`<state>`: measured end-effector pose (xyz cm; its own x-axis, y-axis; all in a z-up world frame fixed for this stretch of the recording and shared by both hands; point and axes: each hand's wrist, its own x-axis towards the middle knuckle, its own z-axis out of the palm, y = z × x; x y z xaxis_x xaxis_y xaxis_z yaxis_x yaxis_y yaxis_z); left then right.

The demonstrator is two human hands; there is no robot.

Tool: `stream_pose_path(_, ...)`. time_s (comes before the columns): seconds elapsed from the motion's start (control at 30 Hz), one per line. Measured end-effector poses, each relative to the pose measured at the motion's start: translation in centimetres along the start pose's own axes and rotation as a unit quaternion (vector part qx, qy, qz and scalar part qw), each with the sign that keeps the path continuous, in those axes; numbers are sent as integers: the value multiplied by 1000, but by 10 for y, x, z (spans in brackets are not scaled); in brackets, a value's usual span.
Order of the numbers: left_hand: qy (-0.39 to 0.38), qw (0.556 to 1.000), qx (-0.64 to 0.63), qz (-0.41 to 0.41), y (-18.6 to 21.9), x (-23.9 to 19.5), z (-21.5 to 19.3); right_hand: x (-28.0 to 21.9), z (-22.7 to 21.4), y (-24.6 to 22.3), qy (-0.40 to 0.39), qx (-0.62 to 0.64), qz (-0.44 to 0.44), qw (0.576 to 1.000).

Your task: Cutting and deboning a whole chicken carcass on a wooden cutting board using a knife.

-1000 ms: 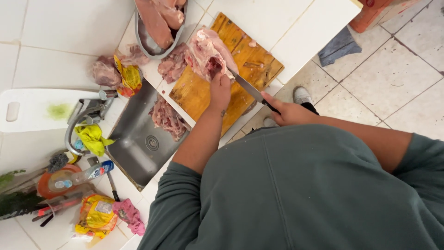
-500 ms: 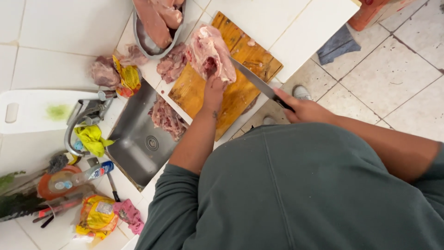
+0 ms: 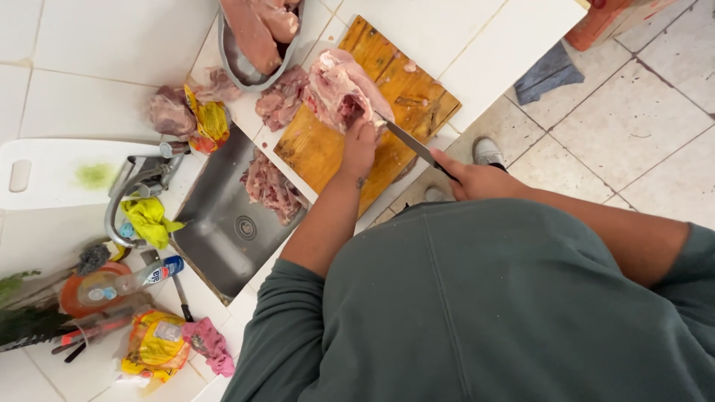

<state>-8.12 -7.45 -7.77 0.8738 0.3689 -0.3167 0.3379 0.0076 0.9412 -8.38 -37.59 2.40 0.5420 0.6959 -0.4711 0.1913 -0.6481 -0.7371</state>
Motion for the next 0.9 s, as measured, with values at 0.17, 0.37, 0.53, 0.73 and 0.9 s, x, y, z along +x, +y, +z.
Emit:
stream_pose_path(0.17, 4, 995, -95, -17, -32, 9, -16, -25, -28, 1, -58, -44, 74, 995)
stream_pose_path(0.37, -63, 998, 31, 10, -66, 6, -61, -56, -64, -4, 4, 24, 98, 995)
stream_pose_path(0.53, -61, 924, 376, -10, 87, -72, -55, -64, -103, -33, -29, 13, 177, 984)
stream_pose_path(0.73, 89, 860, 498, 72, 121, -69, -33, -49, -121, -32, -47, -5, 150, 988)
stream_pose_path(0.9, 73, 775, 613, 137, 73, -12, -27, -26, -124, -1, -27, -71, 23, 997)
